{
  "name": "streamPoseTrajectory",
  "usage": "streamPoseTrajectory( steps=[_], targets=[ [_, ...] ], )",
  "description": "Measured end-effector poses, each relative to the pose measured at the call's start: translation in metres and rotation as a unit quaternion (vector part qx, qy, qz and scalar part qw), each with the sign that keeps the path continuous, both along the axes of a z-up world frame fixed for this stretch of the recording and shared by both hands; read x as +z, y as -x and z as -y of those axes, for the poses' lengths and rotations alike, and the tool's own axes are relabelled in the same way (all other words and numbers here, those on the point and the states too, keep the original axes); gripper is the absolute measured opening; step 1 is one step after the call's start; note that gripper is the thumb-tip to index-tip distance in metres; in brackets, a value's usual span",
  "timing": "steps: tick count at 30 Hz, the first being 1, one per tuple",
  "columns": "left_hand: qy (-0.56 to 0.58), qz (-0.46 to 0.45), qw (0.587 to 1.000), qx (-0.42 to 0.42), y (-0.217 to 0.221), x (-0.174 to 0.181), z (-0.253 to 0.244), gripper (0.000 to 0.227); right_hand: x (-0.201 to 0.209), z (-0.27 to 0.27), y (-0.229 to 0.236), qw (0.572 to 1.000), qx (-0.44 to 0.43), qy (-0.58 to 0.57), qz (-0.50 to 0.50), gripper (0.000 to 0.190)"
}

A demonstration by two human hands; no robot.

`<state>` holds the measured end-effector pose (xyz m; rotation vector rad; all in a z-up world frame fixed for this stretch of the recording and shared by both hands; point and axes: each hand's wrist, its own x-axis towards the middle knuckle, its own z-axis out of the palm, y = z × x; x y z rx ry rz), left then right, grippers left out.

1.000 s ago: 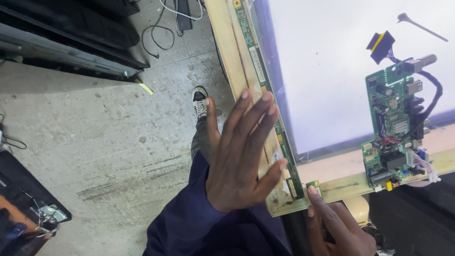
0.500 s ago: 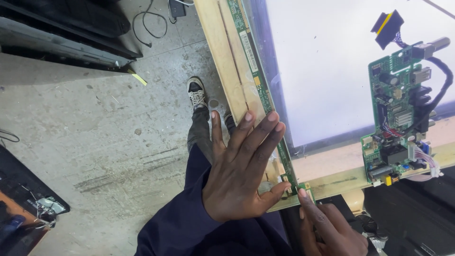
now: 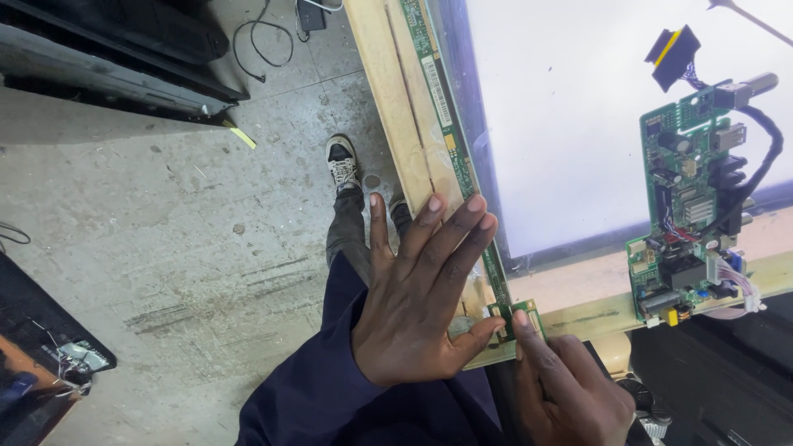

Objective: Cleaning the delicate ribbon connectors of a TV panel using a cotton swab and cleaning solution.

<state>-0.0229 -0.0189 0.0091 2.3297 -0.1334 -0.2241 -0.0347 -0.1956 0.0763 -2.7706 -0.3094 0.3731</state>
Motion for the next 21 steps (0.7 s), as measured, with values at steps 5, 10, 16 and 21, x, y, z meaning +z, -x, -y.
streamPoseTrajectory(
  steps=[5,10,16,21],
  targets=[
    [-0.003,-0.004,1.000,-0.001,0.000,0.000,-0.001,0.089,0.000,0.011,0.005,0.999,0.003,0.030,-0.034,0.039],
    [0.002,-0.003,1.000,-0.001,-0.001,-0.001,-0.001,0.087,0.002,0.010,0.004,1.000,0.022,0.020,-0.004,0.032],
    [0.002,0.007,1.000,0.001,0.000,-0.002,0.000,0.086,0.002,0.007,0.002,1.000,0.010,0.016,-0.009,0.032],
    [-0.011,0.004,1.000,-0.009,-0.001,-0.002,-0.001,0.094,0.004,0.004,-0.002,0.999,0.029,0.029,-0.011,0.031]
  ],
)
